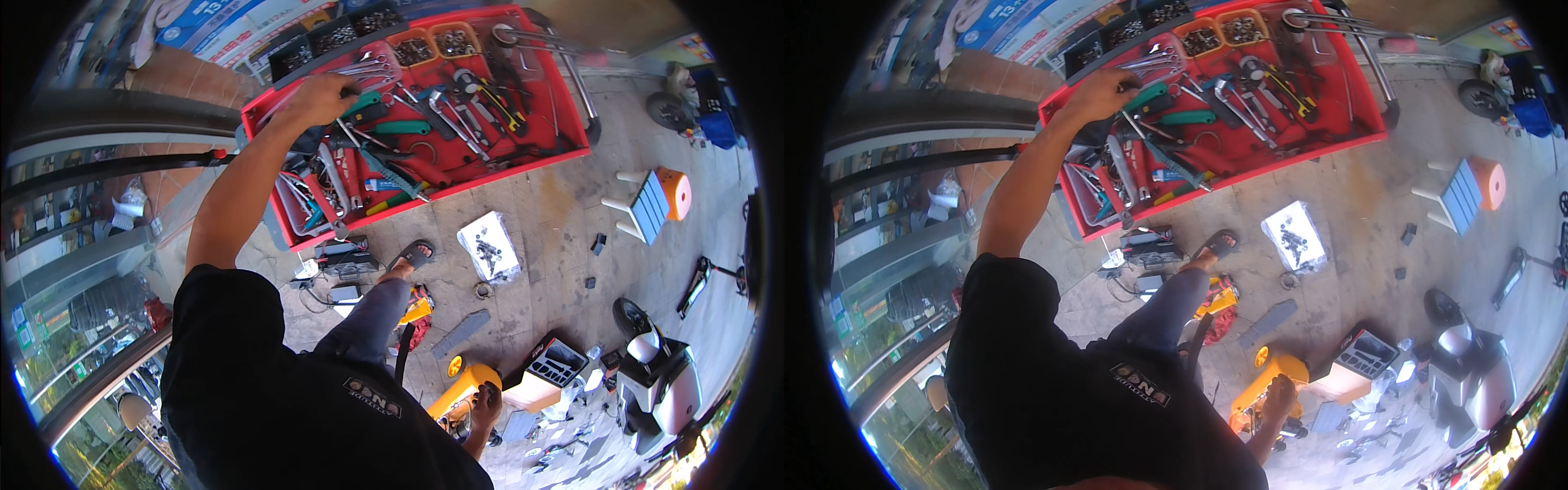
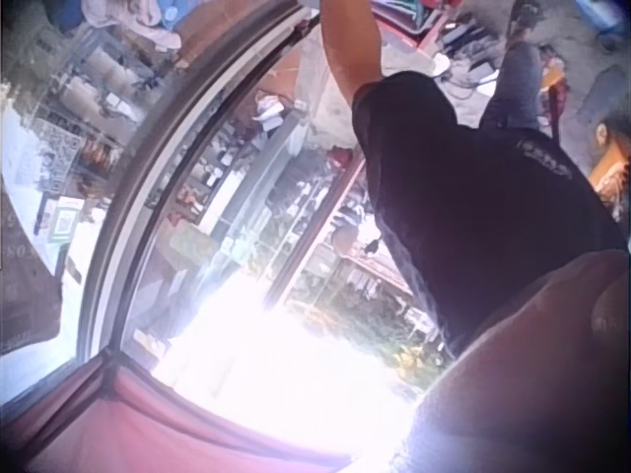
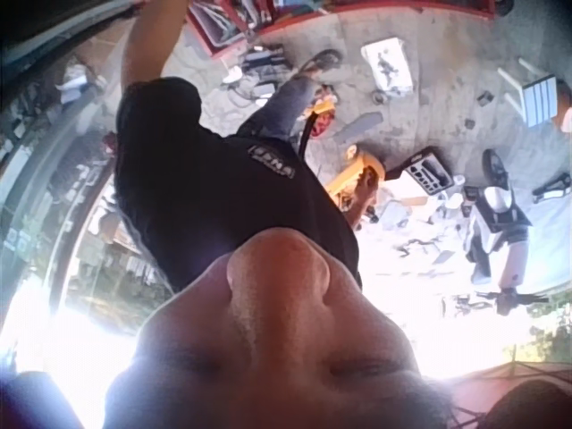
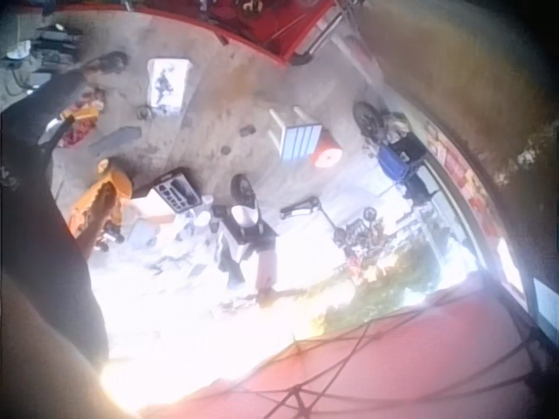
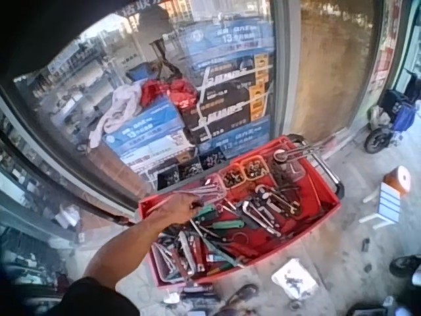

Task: The person assembles a scooter's rear suspension by hand-tightening bolts and using a T-handle Allen key to secure the shock absorbers to the frame. They retrieve a tool from a red toolbox, then continue tightening and adjusting the suspension components.

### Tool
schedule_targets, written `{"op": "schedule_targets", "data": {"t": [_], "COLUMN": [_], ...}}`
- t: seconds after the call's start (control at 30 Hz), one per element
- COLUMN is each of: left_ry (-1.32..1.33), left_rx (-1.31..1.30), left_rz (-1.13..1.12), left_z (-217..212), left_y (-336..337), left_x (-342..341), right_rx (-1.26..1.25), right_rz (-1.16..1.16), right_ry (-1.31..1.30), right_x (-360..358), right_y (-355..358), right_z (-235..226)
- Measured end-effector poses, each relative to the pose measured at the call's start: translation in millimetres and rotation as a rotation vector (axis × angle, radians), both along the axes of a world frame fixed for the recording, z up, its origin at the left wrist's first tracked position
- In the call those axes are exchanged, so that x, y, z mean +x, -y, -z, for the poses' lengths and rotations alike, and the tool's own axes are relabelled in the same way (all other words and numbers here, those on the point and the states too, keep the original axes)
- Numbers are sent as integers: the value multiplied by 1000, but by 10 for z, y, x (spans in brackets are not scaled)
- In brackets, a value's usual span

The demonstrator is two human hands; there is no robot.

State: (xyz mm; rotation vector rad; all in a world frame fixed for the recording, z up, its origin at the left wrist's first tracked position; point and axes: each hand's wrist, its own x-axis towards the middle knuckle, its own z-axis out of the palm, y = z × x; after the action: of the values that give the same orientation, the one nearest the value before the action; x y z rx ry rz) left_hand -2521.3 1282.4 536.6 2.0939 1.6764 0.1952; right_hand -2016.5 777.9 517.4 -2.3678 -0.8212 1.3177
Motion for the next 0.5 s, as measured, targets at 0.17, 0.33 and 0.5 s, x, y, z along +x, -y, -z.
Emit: {"op": "schedule_targets", "data": {"t": [0.17, 0.33, 0.5], "left_ry": [4, -38, -4], "left_rx": [127, 288, 345], "left_rz": [352, 677, 761], "left_z": [301, 720, 793], "left_y": [-141, -106, -186], "left_x": [1054, 1971, 2118], "right_rx": [8, -5, -29], "right_rz": [72, 150, 336], "right_ry": [-44, -10, 55], "right_x": [-60, -119, -221], "right_y": [-57, -9, 380], "right_z": [20, 23, -104]}}
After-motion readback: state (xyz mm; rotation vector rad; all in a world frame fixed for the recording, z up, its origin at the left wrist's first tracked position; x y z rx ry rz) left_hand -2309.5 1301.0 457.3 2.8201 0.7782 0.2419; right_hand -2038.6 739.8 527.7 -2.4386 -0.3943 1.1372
